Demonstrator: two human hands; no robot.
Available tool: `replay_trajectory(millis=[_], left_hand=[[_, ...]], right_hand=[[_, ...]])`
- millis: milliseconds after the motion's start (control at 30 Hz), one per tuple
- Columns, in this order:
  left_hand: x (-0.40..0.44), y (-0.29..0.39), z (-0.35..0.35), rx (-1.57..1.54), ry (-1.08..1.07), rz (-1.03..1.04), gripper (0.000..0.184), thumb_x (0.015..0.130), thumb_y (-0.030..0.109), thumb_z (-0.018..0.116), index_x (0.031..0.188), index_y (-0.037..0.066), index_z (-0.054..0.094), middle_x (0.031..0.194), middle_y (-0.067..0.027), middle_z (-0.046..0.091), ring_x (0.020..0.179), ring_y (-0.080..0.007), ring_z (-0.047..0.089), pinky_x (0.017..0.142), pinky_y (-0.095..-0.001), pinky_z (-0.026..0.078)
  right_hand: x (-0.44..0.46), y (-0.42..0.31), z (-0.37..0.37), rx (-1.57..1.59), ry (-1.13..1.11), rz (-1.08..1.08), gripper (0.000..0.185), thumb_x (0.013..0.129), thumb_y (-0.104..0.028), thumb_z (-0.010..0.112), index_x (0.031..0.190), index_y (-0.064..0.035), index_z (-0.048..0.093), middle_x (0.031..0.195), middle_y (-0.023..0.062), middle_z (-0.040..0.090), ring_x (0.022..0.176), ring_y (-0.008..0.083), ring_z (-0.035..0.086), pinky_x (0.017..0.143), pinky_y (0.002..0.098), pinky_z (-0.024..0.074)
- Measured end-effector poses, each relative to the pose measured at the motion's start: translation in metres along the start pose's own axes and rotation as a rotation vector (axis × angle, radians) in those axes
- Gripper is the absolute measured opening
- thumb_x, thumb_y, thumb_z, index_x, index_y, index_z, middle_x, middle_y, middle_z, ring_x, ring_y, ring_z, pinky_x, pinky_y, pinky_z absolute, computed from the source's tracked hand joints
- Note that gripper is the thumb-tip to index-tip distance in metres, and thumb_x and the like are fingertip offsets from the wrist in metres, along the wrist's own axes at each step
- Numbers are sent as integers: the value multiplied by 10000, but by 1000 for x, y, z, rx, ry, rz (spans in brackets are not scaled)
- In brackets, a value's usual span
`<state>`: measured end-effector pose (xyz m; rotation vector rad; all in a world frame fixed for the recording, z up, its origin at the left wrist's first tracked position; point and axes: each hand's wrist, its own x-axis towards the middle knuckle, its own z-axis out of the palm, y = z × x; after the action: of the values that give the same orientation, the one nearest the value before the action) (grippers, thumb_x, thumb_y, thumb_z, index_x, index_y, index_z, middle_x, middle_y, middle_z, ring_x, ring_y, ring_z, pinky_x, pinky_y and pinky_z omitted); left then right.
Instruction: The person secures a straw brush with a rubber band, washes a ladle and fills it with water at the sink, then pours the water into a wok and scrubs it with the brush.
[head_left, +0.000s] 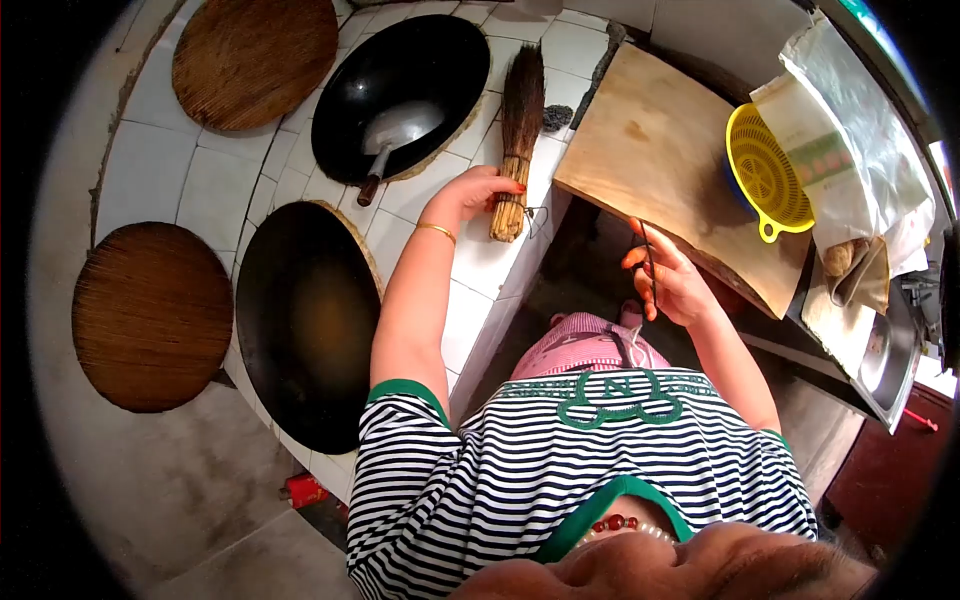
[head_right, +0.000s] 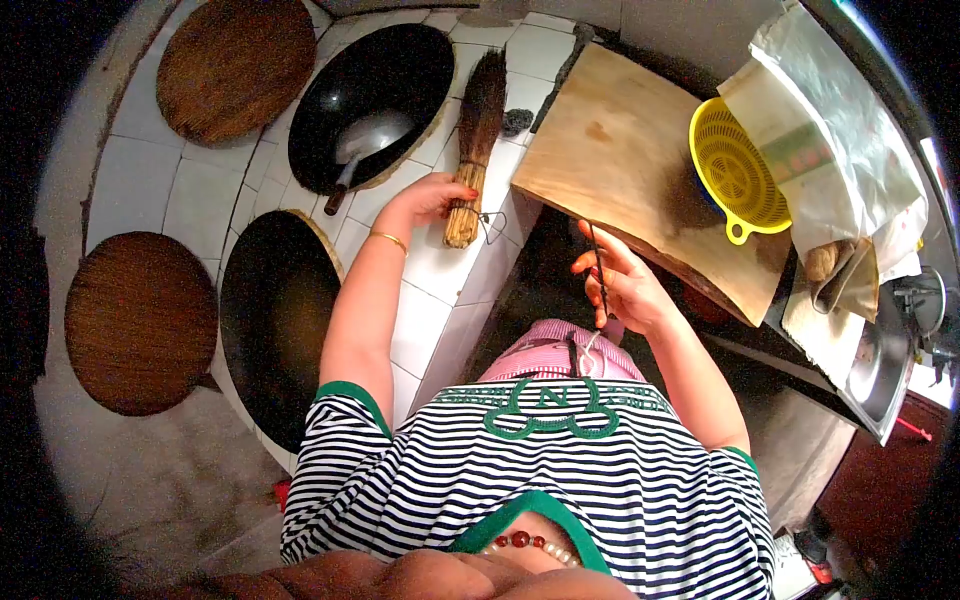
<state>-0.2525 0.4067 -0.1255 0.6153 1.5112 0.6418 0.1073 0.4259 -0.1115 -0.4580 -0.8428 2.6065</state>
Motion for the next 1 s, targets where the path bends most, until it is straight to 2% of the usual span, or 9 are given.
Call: replay_trajectory(millis=[167, 400, 533, 567, 700, 800, 900, 933, 1000], left_hand=[[-8, -4, 28, -332, -114, 72, 257, 810, 171, 630, 1024, 46, 562, 934, -56, 621, 839, -165, 602, 755, -325, 486], [-19, -1, 90, -654, -89, 298, 229, 827, 160, 607, 1027, 62, 556, 931, -59, 625, 849, -185, 611, 761, -357, 503], [-21, 10, 125, -797, -56, 442, 262, 832, 152, 605, 1071, 59, 553, 1009, -64, 613, 926, -207, 581, 824, -347, 470], [-25, 17, 137, -814, 6, 473, 227, 826, 137, 607, 1035, 71, 547, 946, -45, 617, 875, -172, 593, 746, -341, 503], [-29, 28, 173, -907, 145, 515, 214, 803, 143, 650, 997, 82, 582, 917, -26, 621, 804, -142, 574, 703, -285, 463], [-34, 27, 189, -955, 170, 512, 219, 796, 142, 664, 993, 85, 588, 916, -20, 621, 800, -133, 569, 710, -282, 455], [-44, 33, 212, -986, 173, 531, 241, 793, 130, 668, 1013, 89, 578, 932, -18, 618, 805, -130, 568, 714, -282, 454], [-47, 33, 220, -952, 148, 555, 305, 793, 183, 666, 1064, 96, 554, 983, -12, 590, 873, -140, 523, 745, -285, 404], [-52, 35, 226, -939, 142, 568, 312, 795, 202, 668, 1066, 98, 553, 982, -19, 589, 872, -148, 529, 761, -295, 413]], right_hand=[[0, -14, -1, -162, -42, 44, 649, 873, -228, 580, 1419, -193, 231, 1101, 82, 457, 753, 137, 508, 519, 271, 554], [-4, -38, 14, -451, -29, 3, 641, 875, -137, 542, 1424, -155, 211, 1182, 125, 403, 821, 172, 516, 574, 296, 564], [-5, -42, 14, -555, 45, -67, 644, 866, -77, 525, 1422, -150, 210, 1263, 131, 369, 983, 206, 533, 595, 301, 564], [-3, -41, 9, -537, 44, -96, 644, 862, -57, 517, 1420, -144, 208, 1311, 124, 333, 1050, 222, 521, 603, 305, 566], [0, -47, 9, -671, 113, -336, 643, 840, -23, 499, 1412, -122, 222, 1364, 100, 269, 1083, 238, 508, 603, 297, 564], [3, -56, 15, -774, 127, -395, 635, 823, 4, 499, 1392, -170, 276, 1318, 123, 281, 996, 247, 552, 610, 304, 570], [9, -56, 8, -962, 168, -541, 579, 797, 16, 501, 1341, -134, 371, 1253, 136, 356, 955, 225, 556, 630, 285, 568], [9, -56, 7, -1051, 181, -599, 562, 792, 20, 501, 1325, -122, 396, 1238, 138, 373, 950, 218, 556, 634, 281, 567], [5, -55, 8, -883, 183, -590, 506, 780, 22, 512, 1270, -82, 443, 1213, 128, 402, 972, 216, 543, 630, 278, 566]])
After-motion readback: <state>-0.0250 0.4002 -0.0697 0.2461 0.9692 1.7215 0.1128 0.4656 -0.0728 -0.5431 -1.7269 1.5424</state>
